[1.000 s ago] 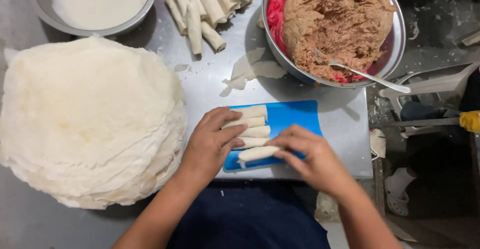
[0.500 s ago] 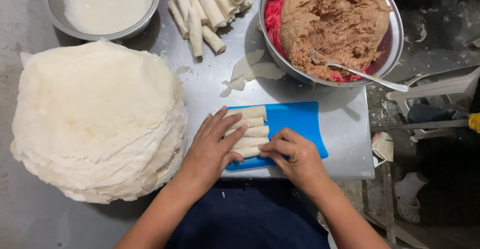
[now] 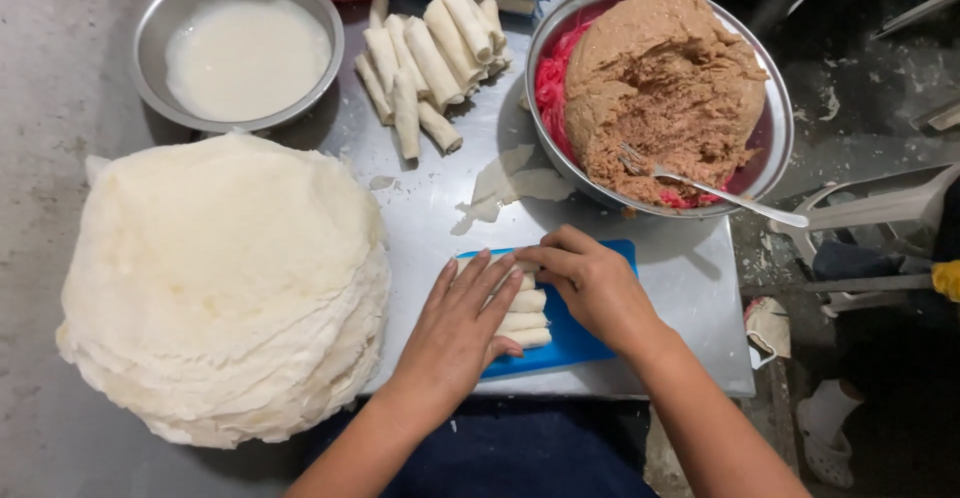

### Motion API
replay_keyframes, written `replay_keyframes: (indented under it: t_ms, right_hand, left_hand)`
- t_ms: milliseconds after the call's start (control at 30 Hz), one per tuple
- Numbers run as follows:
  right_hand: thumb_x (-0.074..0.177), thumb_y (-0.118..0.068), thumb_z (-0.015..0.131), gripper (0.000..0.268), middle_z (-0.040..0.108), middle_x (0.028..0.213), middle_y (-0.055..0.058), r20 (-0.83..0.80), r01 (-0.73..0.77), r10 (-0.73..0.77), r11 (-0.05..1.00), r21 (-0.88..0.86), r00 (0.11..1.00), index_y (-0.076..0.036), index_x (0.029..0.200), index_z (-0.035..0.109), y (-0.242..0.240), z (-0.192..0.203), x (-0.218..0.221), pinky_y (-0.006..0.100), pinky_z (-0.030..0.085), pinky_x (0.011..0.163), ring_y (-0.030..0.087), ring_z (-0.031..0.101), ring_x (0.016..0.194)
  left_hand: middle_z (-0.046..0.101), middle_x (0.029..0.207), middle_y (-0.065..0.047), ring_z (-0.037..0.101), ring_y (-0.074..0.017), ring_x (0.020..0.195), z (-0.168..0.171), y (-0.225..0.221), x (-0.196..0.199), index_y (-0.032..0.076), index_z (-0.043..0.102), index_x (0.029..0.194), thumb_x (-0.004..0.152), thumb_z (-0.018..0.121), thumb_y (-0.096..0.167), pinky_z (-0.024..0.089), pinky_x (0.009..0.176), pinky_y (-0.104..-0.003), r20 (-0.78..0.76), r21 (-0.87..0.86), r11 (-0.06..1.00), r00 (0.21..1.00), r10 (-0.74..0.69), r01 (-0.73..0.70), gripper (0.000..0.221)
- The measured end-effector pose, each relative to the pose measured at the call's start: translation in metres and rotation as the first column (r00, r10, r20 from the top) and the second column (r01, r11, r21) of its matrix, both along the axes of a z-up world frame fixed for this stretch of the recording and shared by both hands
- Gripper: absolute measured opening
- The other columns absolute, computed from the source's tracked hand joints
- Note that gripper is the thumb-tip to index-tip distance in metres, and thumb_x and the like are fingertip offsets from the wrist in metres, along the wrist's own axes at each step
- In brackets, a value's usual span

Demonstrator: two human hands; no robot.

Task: Manually packaging pre-rolled spring rolls into plastic sleeves using a blue plastic guide tray.

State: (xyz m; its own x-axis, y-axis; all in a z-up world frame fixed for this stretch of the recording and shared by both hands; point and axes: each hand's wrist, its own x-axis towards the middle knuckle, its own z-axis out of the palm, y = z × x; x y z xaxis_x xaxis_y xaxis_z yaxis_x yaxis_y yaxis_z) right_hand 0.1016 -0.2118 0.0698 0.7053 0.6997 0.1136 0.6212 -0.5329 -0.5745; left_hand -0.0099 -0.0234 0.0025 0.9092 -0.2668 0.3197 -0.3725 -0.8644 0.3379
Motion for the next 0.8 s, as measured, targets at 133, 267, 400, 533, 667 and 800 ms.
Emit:
replay_keyframes:
  t_ms: [133, 267, 400, 533, 667, 800]
  right_hand:
    - [0.090, 0.008, 0.062, 0.035, 0.067, 0.101, 0.004, 0.006, -0.090, 0.090, 0.995, 0.035, 0.996, -0.013, 0.113, 0.076, 0.004, 0.000, 0.019, 0.034, 0.054, 0.069, 0.023, 0.072, 0.087]
    - [0.091, 0.000, 0.063, 0.026, 0.065, 0.096, 0.005, 0.079, -0.115, 0.112, 0.992, 0.042, 0.991, -0.014, 0.110, 0.074, 0.006, -0.008, 0.017, 0.034, 0.051, 0.068, 0.026, 0.070, 0.083]
    - [0.098, -0.008, 0.059, 0.022, 0.059, 0.091, 0.003, 0.098, -0.073, 0.076, 0.997, -0.032, 0.992, -0.018, 0.114, 0.071, 0.007, -0.005, 0.008, 0.036, 0.050, 0.060, 0.025, 0.066, 0.075]
    - [0.083, -0.009, 0.064, 0.034, 0.063, 0.097, 0.004, 0.210, -0.009, 0.031, 0.994, -0.109, 0.977, -0.018, 0.114, 0.075, 0.059, 0.024, 0.022, 0.043, 0.050, 0.062, 0.028, 0.066, 0.085]
    - [0.089, -0.014, 0.066, 0.030, 0.059, 0.120, 0.011, 0.180, 0.005, 0.022, 0.989, -0.149, 0.983, -0.012, 0.119, 0.074, 0.150, 0.009, 0.067, 0.059, 0.051, 0.055, 0.045, 0.065, 0.087]
    - [0.095, -0.021, 0.073, 0.054, 0.044, 0.136, 0.017, 0.214, 0.133, -0.131, 0.991, 0.002, 0.968, -0.007, 0.143, 0.051, 0.208, 0.016, 0.110, 0.056, 0.055, 0.051, 0.044, 0.062, 0.102]
  left_hand:
    - [0.039, 0.164, -0.011, 0.031, -0.0348, 0.153, -0.001, 0.000, 0.007, 0.009, 0.042, 0.154, 0.078, 0.079, 0.051, 0.021, 0.124, -0.055, -0.025, -0.039, 0.999, 0.999, -0.022, 0.021, 0.094]
    - [0.042, 0.162, -0.011, 0.034, -0.0346, 0.151, -0.001, -0.001, 0.003, 0.008, 0.047, 0.151, 0.074, 0.081, 0.051, 0.020, 0.124, -0.055, -0.025, -0.050, 0.999, 1.000, -0.003, 0.002, 0.095]
    - [0.043, 0.161, -0.011, 0.033, -0.0342, 0.152, 0.011, 0.000, -0.002, 0.008, 0.047, 0.150, 0.078, 0.080, 0.047, 0.018, 0.125, -0.054, -0.057, -0.106, 0.994, 0.998, -0.019, 0.013, 0.088]
    - [0.045, 0.155, -0.021, 0.035, -0.0427, 0.150, 0.025, 0.011, -0.001, 0.006, 0.054, 0.143, 0.091, 0.078, 0.029, 0.021, 0.121, -0.062, -0.044, -0.372, 0.926, 0.995, -0.088, 0.065, 0.062]
    - [0.043, 0.153, -0.022, 0.039, -0.0412, 0.146, 0.027, 0.017, 0.001, 0.005, 0.054, 0.145, 0.101, 0.067, 0.032, 0.027, 0.119, -0.061, -0.029, -0.493, 0.867, 0.995, -0.098, 0.071, 0.054]
    - [0.046, 0.152, -0.020, 0.032, -0.0432, 0.151, 0.029, 0.020, 0.003, 0.006, 0.055, 0.141, 0.103, 0.062, 0.034, 0.025, 0.120, -0.060, -0.076, -0.532, 0.845, 0.991, -0.109, 0.052, 0.048]
